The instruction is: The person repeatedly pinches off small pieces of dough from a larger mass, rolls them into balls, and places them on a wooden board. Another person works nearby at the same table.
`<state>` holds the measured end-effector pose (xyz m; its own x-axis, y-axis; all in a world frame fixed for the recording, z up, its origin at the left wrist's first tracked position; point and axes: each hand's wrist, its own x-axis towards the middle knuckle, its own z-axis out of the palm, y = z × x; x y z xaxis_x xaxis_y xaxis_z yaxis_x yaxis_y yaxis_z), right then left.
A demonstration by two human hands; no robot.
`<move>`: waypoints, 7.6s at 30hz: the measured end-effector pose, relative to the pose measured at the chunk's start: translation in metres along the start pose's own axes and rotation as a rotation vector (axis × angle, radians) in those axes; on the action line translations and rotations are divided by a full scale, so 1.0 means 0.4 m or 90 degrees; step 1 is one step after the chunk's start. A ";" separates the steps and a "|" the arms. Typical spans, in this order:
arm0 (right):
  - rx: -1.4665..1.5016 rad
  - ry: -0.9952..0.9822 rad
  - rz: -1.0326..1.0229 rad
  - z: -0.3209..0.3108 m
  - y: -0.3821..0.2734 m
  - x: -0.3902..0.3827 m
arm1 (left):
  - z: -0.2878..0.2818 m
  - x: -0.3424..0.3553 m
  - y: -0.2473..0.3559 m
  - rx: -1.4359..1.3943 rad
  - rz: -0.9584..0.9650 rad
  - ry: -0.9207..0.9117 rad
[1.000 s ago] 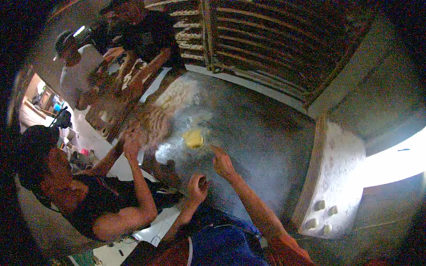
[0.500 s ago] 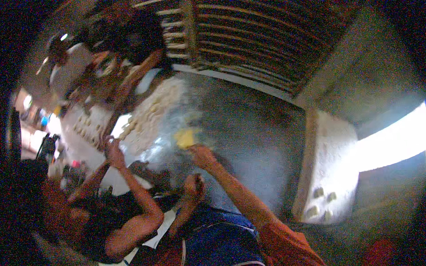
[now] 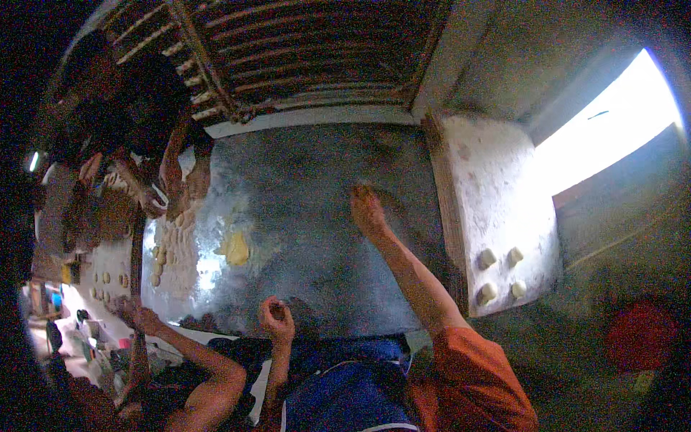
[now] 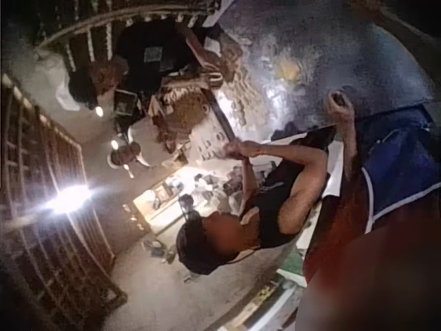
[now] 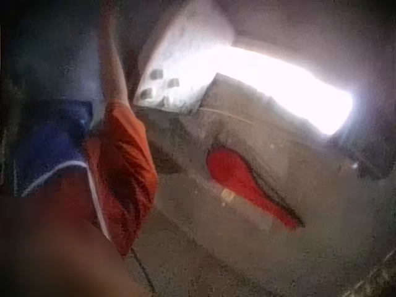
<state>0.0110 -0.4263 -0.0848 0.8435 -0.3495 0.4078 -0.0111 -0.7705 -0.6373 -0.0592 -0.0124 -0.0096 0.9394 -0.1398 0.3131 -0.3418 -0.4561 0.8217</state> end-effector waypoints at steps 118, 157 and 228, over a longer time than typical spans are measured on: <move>-0.423 -0.159 0.271 -0.046 -0.255 0.247 | -0.032 -0.004 0.024 0.187 0.152 0.020; -0.499 -0.292 -0.051 -0.051 -0.463 -0.261 | -0.030 -0.032 0.030 0.190 0.042 0.012; -0.478 -0.257 0.030 -0.041 -0.186 0.085 | -0.051 -0.010 0.019 0.185 0.086 -0.010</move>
<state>0.0318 -0.3895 -0.0126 0.9583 -0.2833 0.0373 -0.2840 -0.9588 0.0125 -0.0659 0.0026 0.0050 0.8867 -0.2285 0.4018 -0.4438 -0.6640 0.6017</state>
